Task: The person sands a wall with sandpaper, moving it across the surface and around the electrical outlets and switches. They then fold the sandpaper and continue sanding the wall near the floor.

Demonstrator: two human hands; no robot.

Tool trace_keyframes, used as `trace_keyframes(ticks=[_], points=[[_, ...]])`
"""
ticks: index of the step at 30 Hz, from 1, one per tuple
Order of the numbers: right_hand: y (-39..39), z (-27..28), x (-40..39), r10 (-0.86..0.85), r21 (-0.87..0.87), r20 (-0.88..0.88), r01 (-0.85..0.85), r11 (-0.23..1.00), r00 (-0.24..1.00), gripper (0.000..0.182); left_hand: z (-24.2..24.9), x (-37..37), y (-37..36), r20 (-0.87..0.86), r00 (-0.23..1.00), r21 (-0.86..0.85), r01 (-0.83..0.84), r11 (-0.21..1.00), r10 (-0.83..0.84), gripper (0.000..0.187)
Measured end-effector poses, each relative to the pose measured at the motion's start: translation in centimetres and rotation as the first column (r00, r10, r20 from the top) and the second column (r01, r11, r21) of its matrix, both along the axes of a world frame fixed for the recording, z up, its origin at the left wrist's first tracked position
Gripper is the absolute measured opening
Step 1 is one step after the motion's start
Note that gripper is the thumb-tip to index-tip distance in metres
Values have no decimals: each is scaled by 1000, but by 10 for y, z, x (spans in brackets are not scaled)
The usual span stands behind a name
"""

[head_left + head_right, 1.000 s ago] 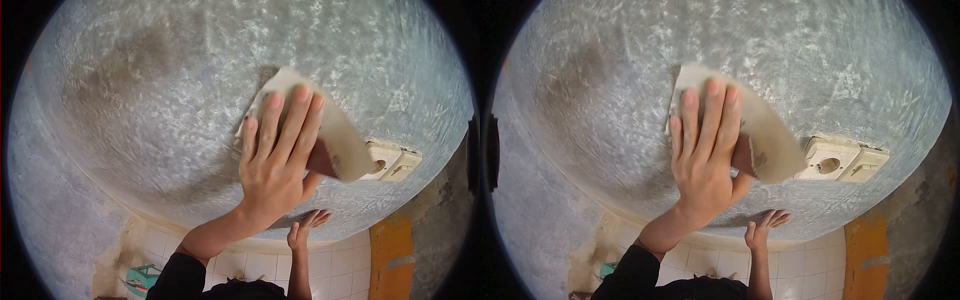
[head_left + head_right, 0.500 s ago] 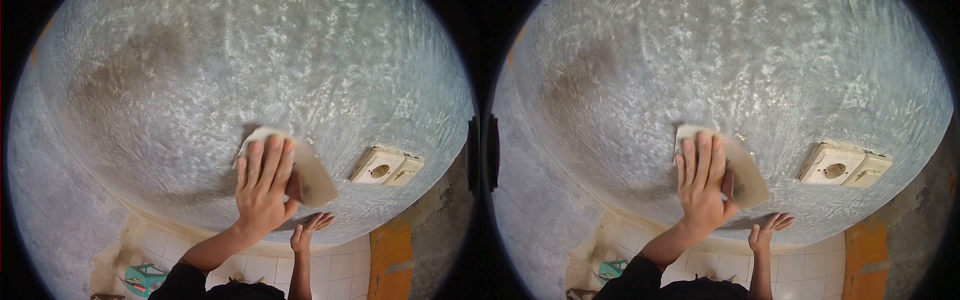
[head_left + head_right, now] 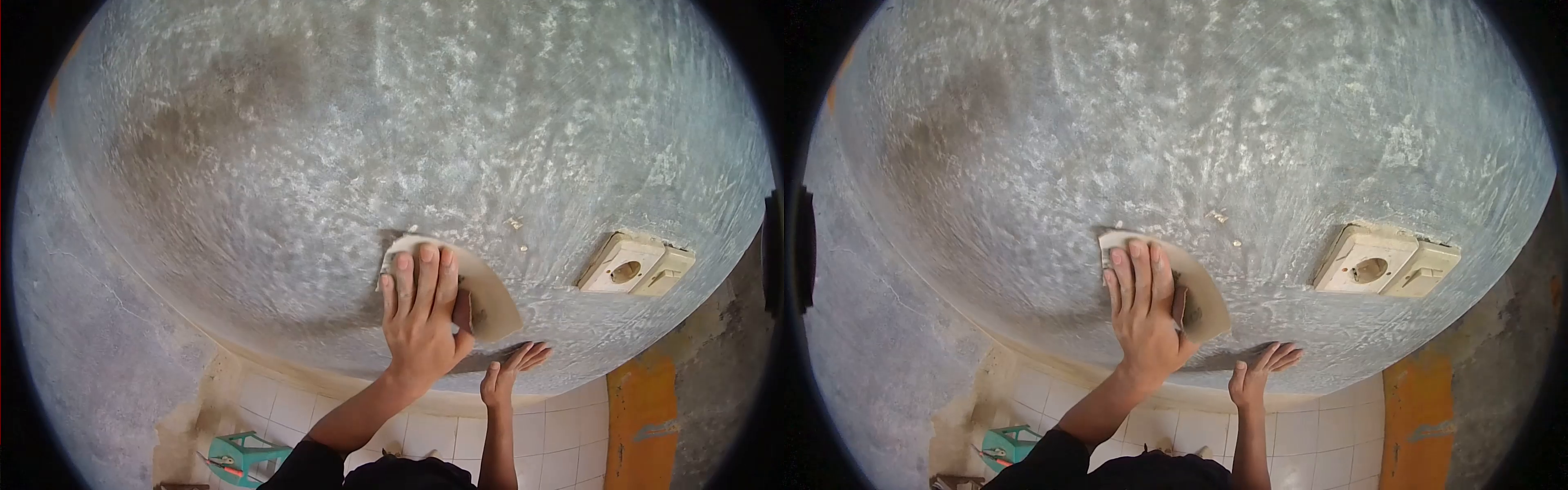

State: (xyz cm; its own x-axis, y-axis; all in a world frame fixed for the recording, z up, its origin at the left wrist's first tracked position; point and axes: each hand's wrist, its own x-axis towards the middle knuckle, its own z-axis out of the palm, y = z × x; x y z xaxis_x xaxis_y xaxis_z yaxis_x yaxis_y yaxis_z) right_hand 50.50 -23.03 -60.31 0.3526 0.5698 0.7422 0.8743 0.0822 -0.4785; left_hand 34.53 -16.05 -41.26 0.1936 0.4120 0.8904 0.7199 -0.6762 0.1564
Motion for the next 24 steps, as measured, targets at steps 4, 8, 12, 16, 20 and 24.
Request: trace_keyframes(ticks=[4, 8, 12, 16, 20, 24], points=[[2, -1, -1, -3, -8, -23, 3, 1000, 1000, 74, 52, -8, 1, 20, 999, -12, 28, 1000, -28, 66], [1, -1, -1, -17, -2, -10, 17, 1000, 1000, 75, 43, -10, 0, -5, 1000, -47, 6, 999, -6, 68], [0, -1, 0, 1, -3, -27, -1, 1000, 1000, 74, 0, -5, -7, -42, 997, -84, 67, 994, -71, 71], [3, 1, -1, -7, 9, -13, 7, 1000, 1000, 73, 33, -9, -1, -17, 998, -45, 62, 997, -63, 73], [2, -2, -1, -9, 8, -16, 9, 1000, 1000, 73, 39, -5, -1, -21, 998, -9, 52, 999, -52, 69], [-3, 4, -3, 1, 66, -32, 1, 998, 999, 68, -12, -11, -21, -67, 949, -101, 300, 948, -308, 65]])
